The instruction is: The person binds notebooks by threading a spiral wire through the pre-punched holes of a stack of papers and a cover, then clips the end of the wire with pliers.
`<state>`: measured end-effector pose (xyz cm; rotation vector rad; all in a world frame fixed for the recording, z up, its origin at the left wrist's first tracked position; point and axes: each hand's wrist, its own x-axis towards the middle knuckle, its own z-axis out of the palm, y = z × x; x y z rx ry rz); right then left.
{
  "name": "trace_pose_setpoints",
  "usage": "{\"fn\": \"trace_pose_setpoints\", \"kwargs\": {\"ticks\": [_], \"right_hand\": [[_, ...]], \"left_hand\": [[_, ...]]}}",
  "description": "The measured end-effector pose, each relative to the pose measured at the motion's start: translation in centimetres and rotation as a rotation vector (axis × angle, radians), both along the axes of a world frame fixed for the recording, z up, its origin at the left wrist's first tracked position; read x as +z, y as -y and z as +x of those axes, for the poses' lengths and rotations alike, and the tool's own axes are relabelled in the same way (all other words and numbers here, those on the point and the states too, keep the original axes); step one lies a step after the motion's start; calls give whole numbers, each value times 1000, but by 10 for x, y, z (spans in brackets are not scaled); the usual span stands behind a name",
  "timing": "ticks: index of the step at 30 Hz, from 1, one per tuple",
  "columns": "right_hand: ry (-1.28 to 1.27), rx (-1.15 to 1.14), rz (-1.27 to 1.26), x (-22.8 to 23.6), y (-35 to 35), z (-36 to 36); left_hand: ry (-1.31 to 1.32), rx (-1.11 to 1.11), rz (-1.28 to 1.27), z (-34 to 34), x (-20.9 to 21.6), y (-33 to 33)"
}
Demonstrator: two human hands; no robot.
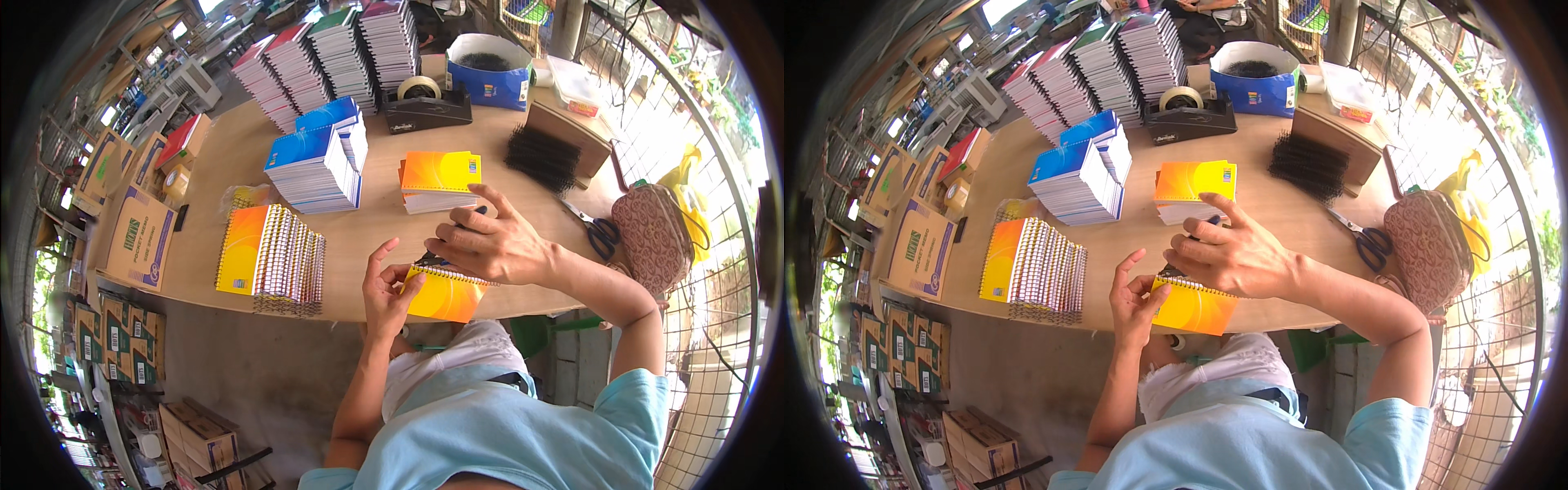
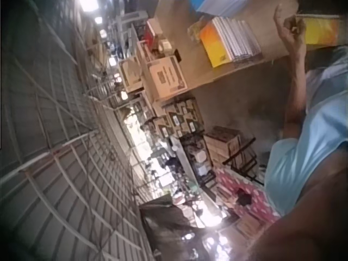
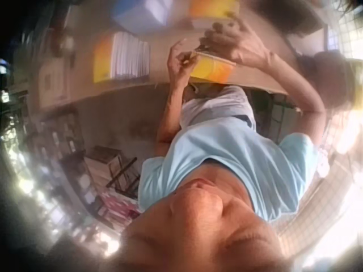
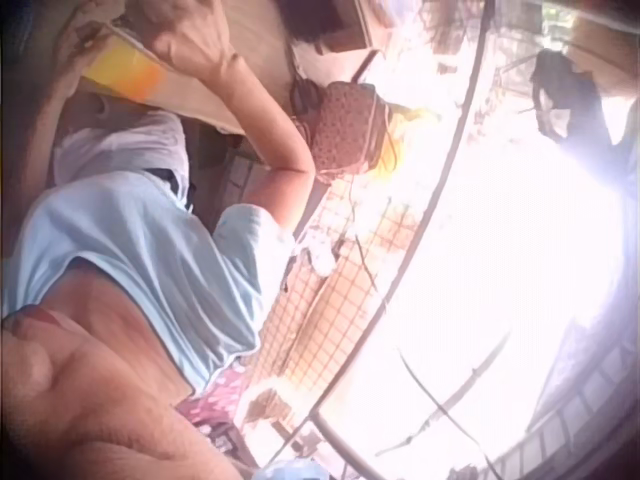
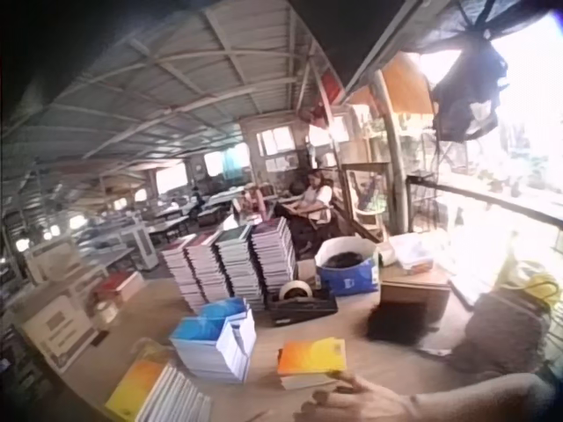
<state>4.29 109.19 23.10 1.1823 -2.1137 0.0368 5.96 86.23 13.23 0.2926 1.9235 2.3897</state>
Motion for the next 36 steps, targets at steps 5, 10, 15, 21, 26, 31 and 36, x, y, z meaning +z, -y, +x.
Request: {"fn": "trace_pose_setpoints", "kwargs": {"ticks": [5, 10, 15, 21, 26, 31, 36], "right_hand": [[378, -41, -76, -12, 5, 6], [981, -115, -255, -7, 4, 20], [577, -212, -680, 21, -16, 33], [532, -479, -805, -14, -73, 41], [483, -677, -648, -95, -121, 48], [427, -839, -505, -133, -145, 65], [217, -848, -419, -117, -110, 67]], "left_hand": [[40, 64, -22, 7, 0, 6], [-156, 183, -240, 13, 4, -8], [-383, 424, -286, 28, 71, 34], [-737, 694, -642, -22, 203, 126], [-623, -205, -1124, -131, 207, 166], [-789, -308, -1310, -159, 168, 173], [-680, -228, -1251, -147, 153, 181]]}}
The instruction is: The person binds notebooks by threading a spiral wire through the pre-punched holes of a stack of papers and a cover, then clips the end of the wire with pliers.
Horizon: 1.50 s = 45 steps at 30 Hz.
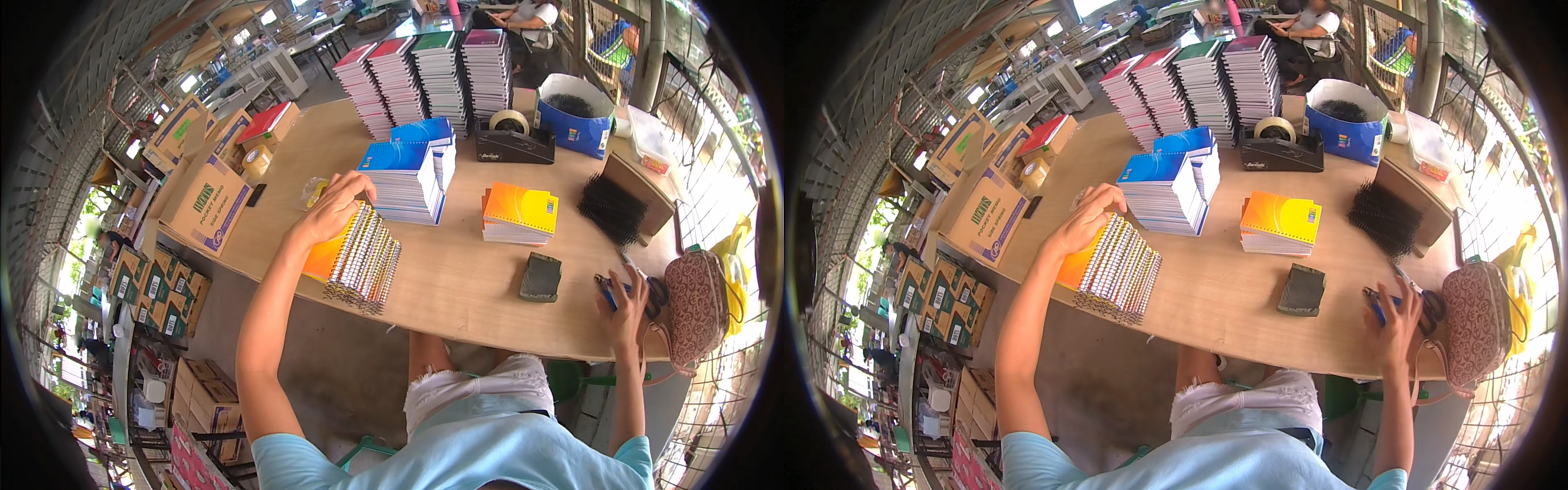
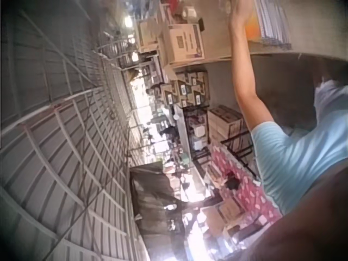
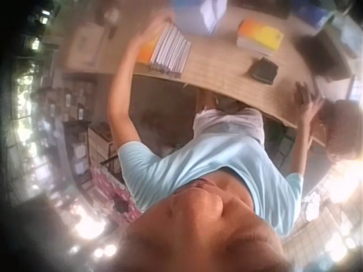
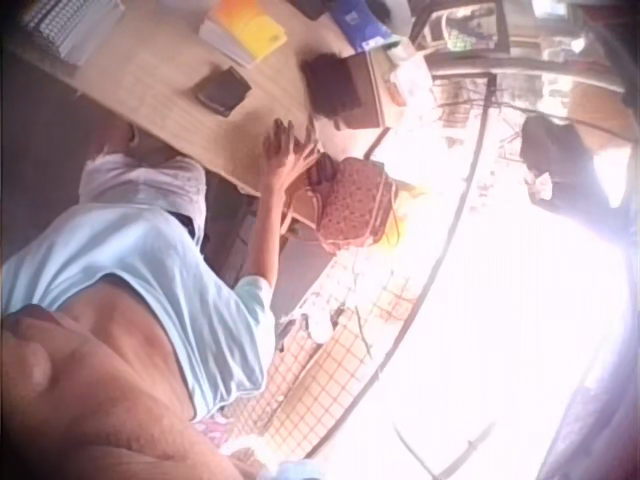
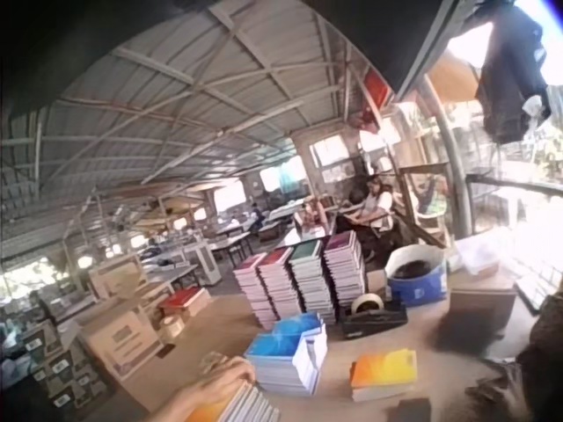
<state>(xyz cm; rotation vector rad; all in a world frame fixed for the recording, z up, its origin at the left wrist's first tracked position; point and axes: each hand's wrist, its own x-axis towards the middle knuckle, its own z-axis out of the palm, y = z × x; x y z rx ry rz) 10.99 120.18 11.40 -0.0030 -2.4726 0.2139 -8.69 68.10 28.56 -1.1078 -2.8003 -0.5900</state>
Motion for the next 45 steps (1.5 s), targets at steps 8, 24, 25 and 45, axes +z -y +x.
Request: {"fn": "trace_pose_setpoints", "kwargs": {"ticks": [8, 24, 25, 45], "right_hand": [[239, 411, -302, -11, 79, -31], [379, 406, -2071, -9, 172, -75], [314, 353, -2090, -13, 172, -99], [778, 963, -659, 33, 41, -280]], "left_hand": [[-553, 126, 32, 50, 42, -66], [923, 92, 656, -104, -182, -187], [933, 83, 591, -102, -185, -180], [699, -10, 588, 113, -132, -276]]}}
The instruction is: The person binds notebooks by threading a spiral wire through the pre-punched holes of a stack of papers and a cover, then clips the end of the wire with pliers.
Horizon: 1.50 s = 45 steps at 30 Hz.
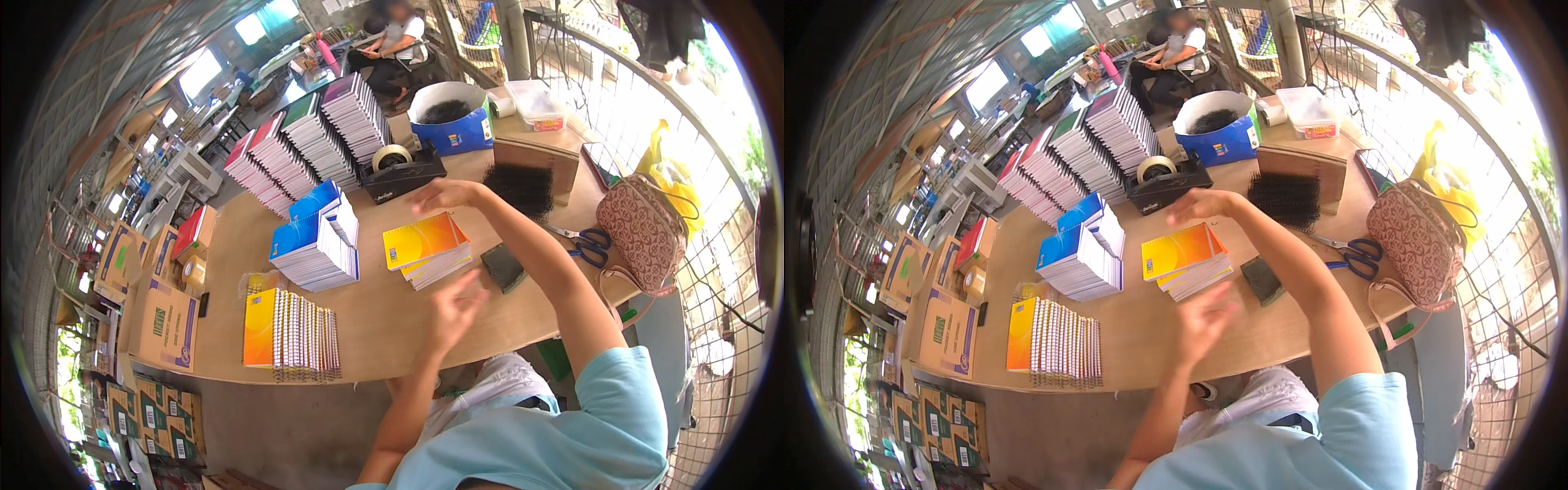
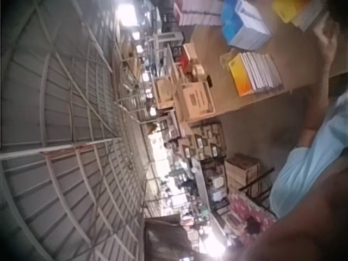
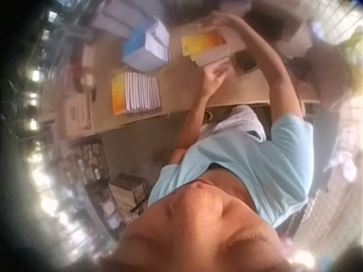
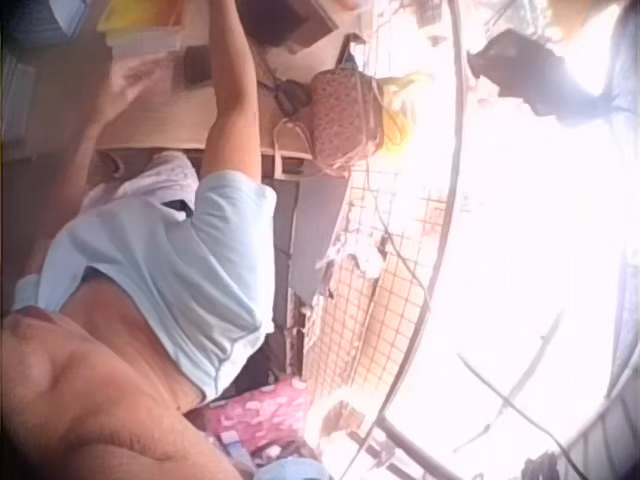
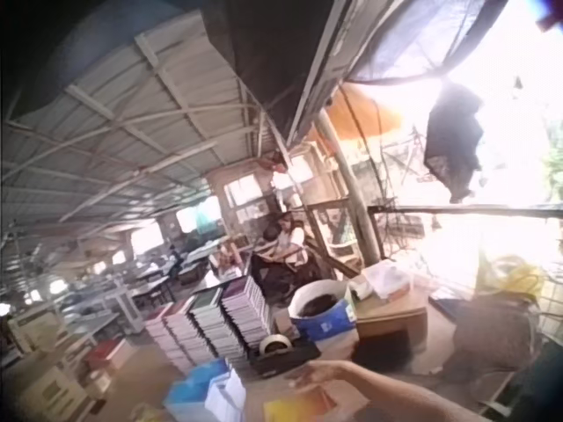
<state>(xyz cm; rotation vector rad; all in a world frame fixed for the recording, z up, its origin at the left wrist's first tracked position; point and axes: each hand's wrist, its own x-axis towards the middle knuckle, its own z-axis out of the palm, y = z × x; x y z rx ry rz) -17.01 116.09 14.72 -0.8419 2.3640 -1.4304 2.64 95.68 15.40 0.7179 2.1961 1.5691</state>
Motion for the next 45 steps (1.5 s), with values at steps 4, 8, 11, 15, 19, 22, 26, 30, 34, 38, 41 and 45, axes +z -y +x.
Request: {"fn": "trace_pose_setpoints", "kwargs": {"ticks": [4, 8, 11, 15, 19, 22, 26, 30, 34, 38, 41, 45], "right_hand": [[-201, -648, 328, 16, -34, 100], [-358, -723, 883, -25, 3, 236], [-306, -773, 809, -44, -9, 244], [-202, -636, 810, -8, -31, 236], [-601, -1000, 565, -19, -49, 160], [-728, -1066, 742, -39, -82, 138], [-863, -927, 1003, -55, -96, 125], [-913, -906, 843, -45, -84, 126], [-909, -840, 671, -33, -101, 131], [-1025, -633, 581, 9, -94, 157], [-975, -434, 458, 23, -67, 189], [-581, -463, 245, 11, -6, 229]], "left_hand": [[-396, 649, 96, -75, 8, 73], [135, 544, -23, -151, 13, 59], [137, 357, 31, -190, -22, 91], [149, 360, 63, -194, -21, 90], [-218, 560, 4, -184, -15, 112], [-463, 552, 163, -127, 20, 86], [-815, 638, 177, -32, 21, 83], [-773, 581, 10, 11, -39, 104], [-765, 521, -22, 16, -68, 87], [-486, 566, 165, 15, -78, 75], [-484, 515, 82, 15, -75, 77], [-571, 520, 123, 12, -78, 74]]}}
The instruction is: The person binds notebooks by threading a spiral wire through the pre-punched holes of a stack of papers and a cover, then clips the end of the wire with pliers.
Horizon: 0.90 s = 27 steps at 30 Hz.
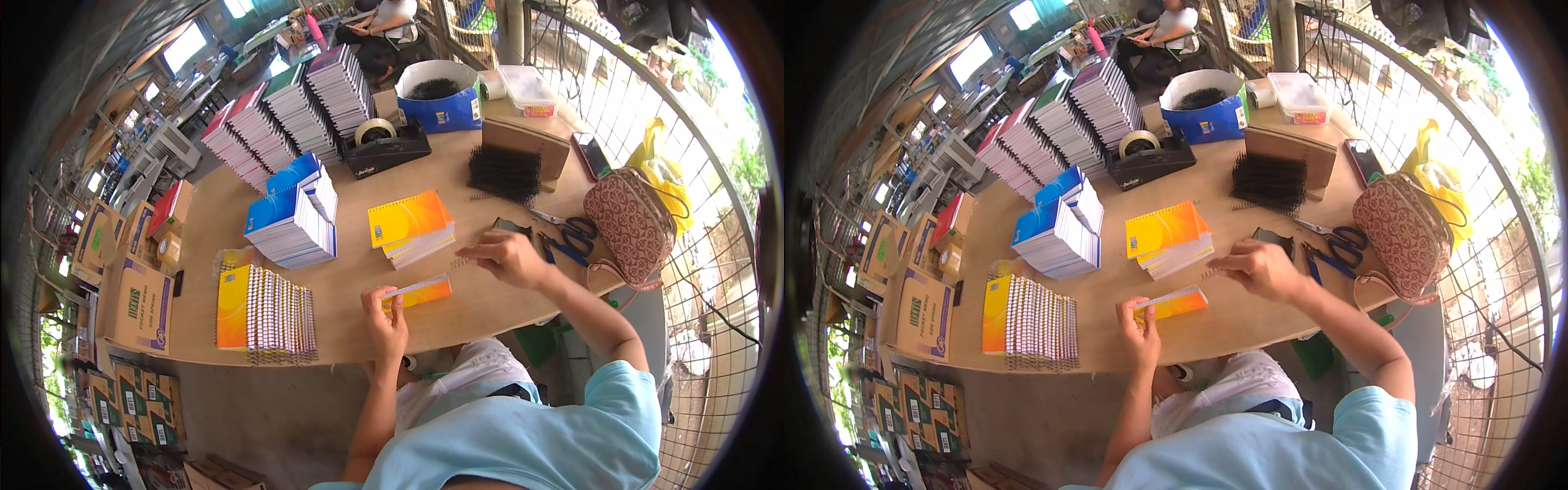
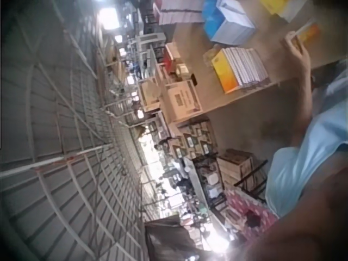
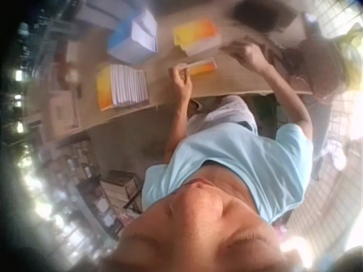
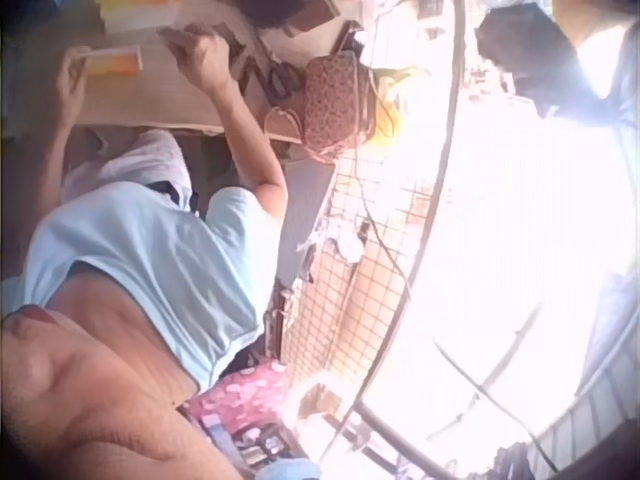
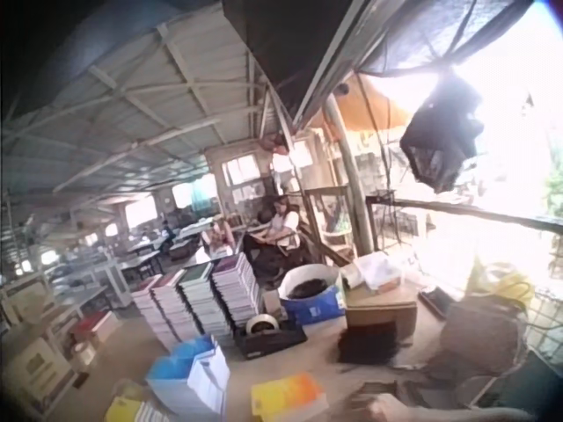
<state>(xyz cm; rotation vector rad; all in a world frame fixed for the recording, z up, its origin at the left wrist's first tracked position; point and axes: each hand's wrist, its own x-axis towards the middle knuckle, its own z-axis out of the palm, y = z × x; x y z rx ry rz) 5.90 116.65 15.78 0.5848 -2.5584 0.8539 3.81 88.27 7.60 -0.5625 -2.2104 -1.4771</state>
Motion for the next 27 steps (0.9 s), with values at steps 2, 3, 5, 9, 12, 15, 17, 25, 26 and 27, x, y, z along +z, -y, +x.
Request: {"fn": "trace_pose_setpoints", "kwargs": {"ticks": [2, 3, 5, 9, 12, 15, 17, 25, 26, 27], "right_hand": [[25, -2, -80, -13, 11, 1], [48, -6, -159, -16, 14, 1], [29, -27, -143, -16, 16, 0], [-23, 10, -141, -15, 16, -5], [72, 62, -223, -13, 18, -5], [98, 92, -309, -11, 19, -3], [95, 78, -298, -7, 21, -4], [156, 221, -220, -3, 14, -6], [108, 265, -230, -3, 15, -6], [60, 310, -240, -2, 16, -5]], "left_hand": [[62, 18, 58, 2, 5, -3], [64, 17, 57, 3, 10, -4], [77, -26, -45, 5, 18, -4], [67, 8, -60, 7, 14, -5], [56, 15, -46, 7, 13, -7], [33, -6, -8, 7, 13, -10], [34, -7, -26, 6, 9, -9], [5, 8, -32, 5, 9, -9], [3, 7, -36, 6, 10, -9], [5, 8, -36, 6, 10, -10]]}}
